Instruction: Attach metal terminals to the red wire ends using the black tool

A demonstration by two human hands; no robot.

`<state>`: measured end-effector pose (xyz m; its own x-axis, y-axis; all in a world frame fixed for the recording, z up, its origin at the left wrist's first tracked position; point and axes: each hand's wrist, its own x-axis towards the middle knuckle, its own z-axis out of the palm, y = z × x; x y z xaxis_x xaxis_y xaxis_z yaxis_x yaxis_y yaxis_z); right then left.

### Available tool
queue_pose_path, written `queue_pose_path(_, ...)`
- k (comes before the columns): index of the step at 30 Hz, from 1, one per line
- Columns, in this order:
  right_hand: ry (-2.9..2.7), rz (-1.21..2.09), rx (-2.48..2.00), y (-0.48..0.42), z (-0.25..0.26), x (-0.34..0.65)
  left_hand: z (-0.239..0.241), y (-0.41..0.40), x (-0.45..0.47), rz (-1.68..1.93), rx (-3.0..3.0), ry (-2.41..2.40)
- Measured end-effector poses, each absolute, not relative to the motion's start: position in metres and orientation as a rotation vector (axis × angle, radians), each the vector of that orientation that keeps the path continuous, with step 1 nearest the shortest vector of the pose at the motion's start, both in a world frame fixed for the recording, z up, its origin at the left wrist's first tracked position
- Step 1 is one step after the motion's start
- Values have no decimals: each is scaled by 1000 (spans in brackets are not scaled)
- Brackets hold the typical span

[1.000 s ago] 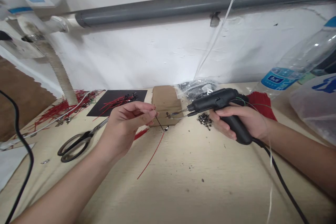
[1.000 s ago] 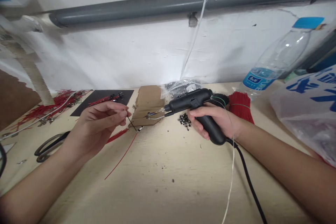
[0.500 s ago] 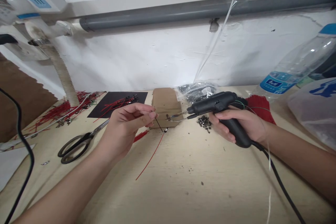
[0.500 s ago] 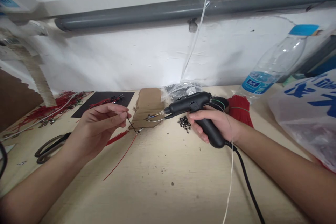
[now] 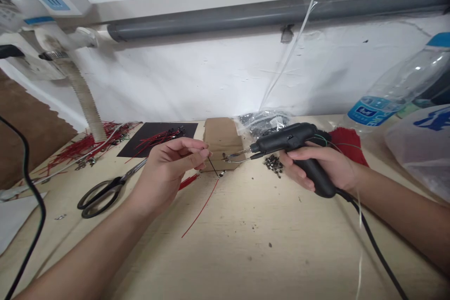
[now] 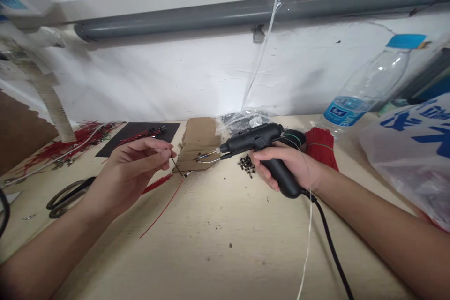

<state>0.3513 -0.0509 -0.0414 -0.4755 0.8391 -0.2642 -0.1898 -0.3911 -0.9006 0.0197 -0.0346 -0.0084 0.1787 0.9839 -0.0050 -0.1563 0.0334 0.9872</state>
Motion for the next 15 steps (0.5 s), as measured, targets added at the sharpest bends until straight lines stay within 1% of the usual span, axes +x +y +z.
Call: queue_pose_path(15, -1134, 1908, -964, -49, -45, 353, -10, -33, 17, 1119, 1066, 914)
